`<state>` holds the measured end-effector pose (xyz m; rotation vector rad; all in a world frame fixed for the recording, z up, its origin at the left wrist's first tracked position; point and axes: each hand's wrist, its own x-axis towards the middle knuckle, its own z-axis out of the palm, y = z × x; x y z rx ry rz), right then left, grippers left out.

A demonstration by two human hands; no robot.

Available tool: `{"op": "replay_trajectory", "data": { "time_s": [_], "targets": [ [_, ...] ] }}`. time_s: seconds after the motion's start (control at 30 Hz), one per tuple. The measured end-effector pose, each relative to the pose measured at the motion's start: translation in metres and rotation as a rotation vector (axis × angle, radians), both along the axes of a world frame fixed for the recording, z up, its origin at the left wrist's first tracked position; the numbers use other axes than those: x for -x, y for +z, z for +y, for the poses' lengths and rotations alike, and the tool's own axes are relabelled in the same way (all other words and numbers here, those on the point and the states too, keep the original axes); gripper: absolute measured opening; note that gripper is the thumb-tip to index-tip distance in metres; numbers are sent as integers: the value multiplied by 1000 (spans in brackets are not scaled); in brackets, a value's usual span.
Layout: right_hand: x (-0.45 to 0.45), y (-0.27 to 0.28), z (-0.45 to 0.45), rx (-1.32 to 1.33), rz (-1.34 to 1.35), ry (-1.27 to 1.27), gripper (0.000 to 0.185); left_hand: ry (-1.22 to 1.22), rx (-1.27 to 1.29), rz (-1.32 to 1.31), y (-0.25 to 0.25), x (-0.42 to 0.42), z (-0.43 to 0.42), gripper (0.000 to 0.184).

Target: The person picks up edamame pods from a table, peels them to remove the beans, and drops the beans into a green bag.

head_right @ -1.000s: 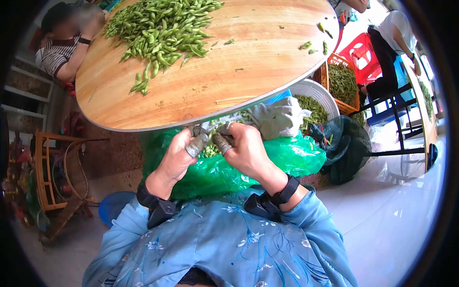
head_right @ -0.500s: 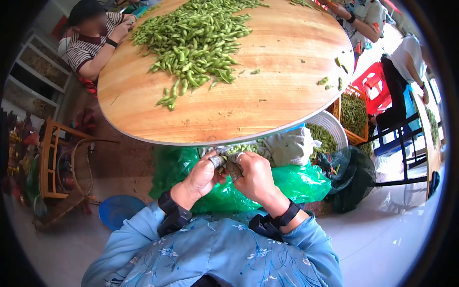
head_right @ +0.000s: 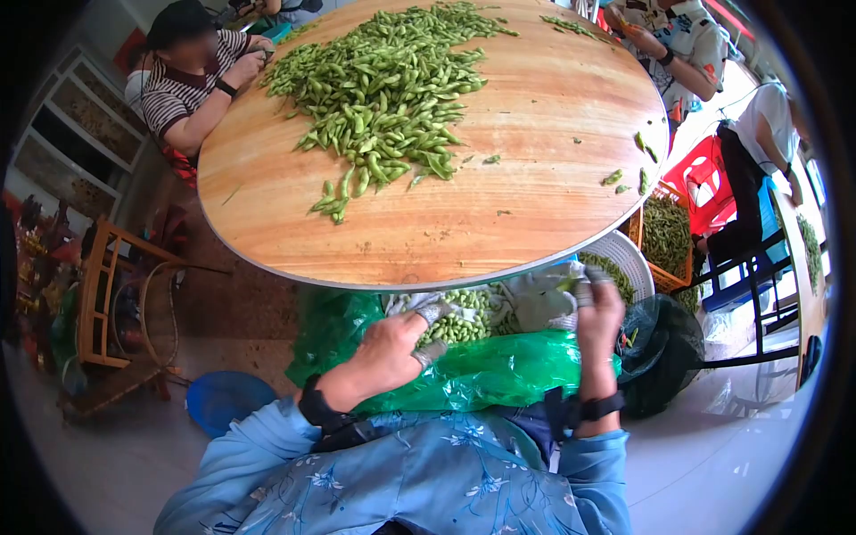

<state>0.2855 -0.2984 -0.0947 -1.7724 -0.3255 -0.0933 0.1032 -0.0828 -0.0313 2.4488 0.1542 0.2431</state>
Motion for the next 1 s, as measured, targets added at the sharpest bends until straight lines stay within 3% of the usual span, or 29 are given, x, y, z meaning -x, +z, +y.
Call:
{"op": "replay_trajectory", "data": {
  "time_s": [0.03, 0.1, 0.17, 0.23, 0.3, 0.33, 0.37, 0.53, 0.63, 0.7, 0.8, 0.83, 0.9, 1.0],
  "targets": [
    [-18, -13, -20, -196, 128, -108, 6, -64, -56, -114, 10, 2, 3, 27],
    [-22, 4, -64, -167, 429, 56, 10, 53, -113, -259, 33, -5, 19, 15],
    [-29, -15, -79, -359, 617, -156, 10, 218, -129, -506, 41, -22, 51, 13],
    [-23, -18, -85, -463, 654, -157, 12, 447, -240, -278, 64, -38, 81, 23],
    [-27, -28, -92, -805, 741, 146, 18, 573, -413, -165, 62, -58, 113, 35],
    [-22, -21, -86, -843, 760, 70, 19, 590, -442, 2, 64, -66, 125, 38],
    [-16, -12, -75, -883, 776, -4, 22, 585, -421, 190, 66, -72, 135, 37],
    [-18, 1, -65, -928, 817, 117, 25, 510, -434, 243, 66, -81, 150, 22],
    [-13, 13, -49, -891, 799, 232, 25, 466, -541, 219, 68, -81, 146, 20],
    [-10, 17, -41, -834, 607, 296, 24, 409, -618, 184, 65, -80, 145, 18],
    [-6, 23, -34, -701, 540, 91, 23, 398, -716, -62, 62, -76, 152, 19],
    [-4, 26, -33, -642, 536, -31, 22, 511, -718, -23, 69, -74, 152, 18],
    [1, 33, -35, -298, 445, 131, 17, 625, -714, 22, 71, -69, 160, 17],
    [2, 31, -7, 180, 175, 257, 16, 406, 87, -382, 63, -64, 178, 11]
  ]
}}
